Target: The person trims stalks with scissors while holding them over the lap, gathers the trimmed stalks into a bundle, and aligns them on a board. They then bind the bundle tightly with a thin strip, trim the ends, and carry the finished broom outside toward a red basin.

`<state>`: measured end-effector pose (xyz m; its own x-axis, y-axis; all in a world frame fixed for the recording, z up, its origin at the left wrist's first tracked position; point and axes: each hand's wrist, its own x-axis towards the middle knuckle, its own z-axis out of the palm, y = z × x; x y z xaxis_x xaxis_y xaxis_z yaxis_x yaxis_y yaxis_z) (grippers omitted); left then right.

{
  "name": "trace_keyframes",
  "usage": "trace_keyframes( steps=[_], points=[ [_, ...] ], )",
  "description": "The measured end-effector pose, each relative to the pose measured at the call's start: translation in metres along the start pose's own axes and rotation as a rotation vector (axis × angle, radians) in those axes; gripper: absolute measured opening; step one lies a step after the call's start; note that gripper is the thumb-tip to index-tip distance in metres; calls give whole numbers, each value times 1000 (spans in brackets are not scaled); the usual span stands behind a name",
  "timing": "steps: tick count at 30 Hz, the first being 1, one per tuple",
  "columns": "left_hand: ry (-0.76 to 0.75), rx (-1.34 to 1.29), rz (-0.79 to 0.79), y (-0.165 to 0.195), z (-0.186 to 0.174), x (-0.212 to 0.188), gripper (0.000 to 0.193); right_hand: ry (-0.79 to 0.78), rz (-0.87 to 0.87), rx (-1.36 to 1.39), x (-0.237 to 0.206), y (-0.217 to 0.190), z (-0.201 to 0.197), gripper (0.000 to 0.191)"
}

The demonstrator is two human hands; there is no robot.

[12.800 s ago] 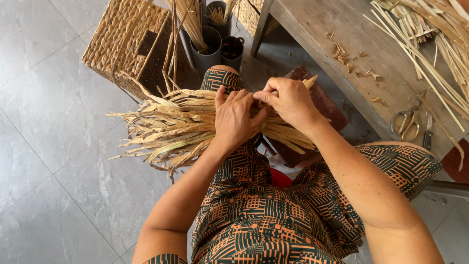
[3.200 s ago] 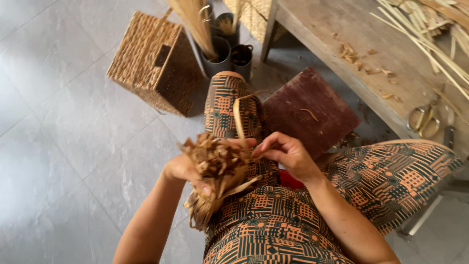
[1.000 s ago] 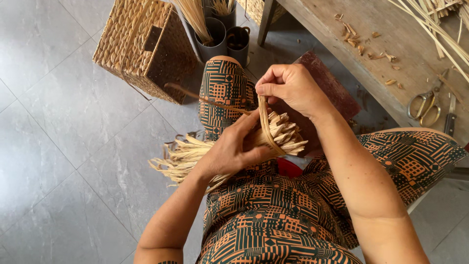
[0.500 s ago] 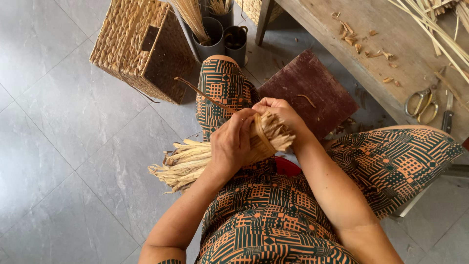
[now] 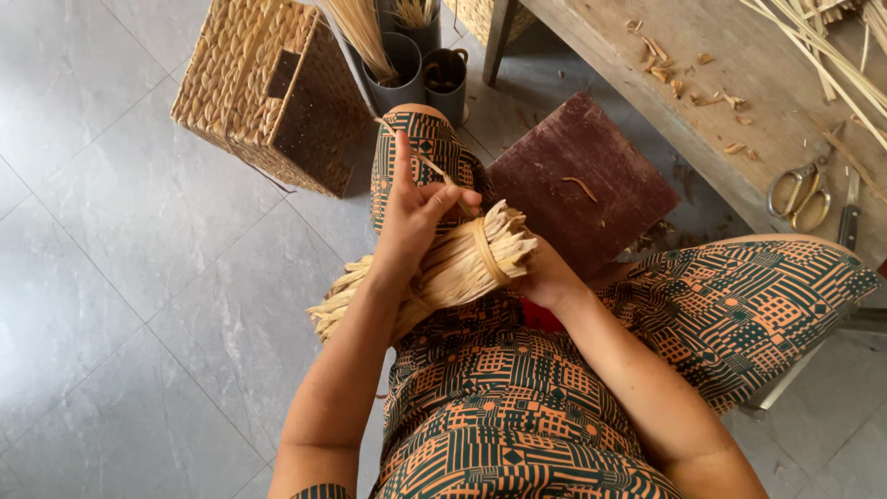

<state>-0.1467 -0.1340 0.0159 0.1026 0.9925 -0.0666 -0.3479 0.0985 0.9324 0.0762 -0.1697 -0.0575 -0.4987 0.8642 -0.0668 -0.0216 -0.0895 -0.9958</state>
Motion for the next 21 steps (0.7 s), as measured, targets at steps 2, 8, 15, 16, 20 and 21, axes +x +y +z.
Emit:
trace_keyframes(
  steps=[2,8,15,16,20,21],
  points=[
    [25,-114,-101,0,-4,4,102,38,157,473,-6,0,4,33],
    [22,-1,87,-6,13,5,101,160,165,597,-13,4,8,24],
    [-31,-186,-188,-23,2,12,41,133,47,-171,-40,5,5,24],
    [-80,-202,-236,-25,-1,15,32,115,67,-185,-41,5,4,22],
    [-83,-305,-375,-33,-10,40,14,100,210,-117,-38,10,0,14],
    [-90,-346,-402,-34,-12,47,12,105,261,-69,-36,10,0,14]
  ],
)
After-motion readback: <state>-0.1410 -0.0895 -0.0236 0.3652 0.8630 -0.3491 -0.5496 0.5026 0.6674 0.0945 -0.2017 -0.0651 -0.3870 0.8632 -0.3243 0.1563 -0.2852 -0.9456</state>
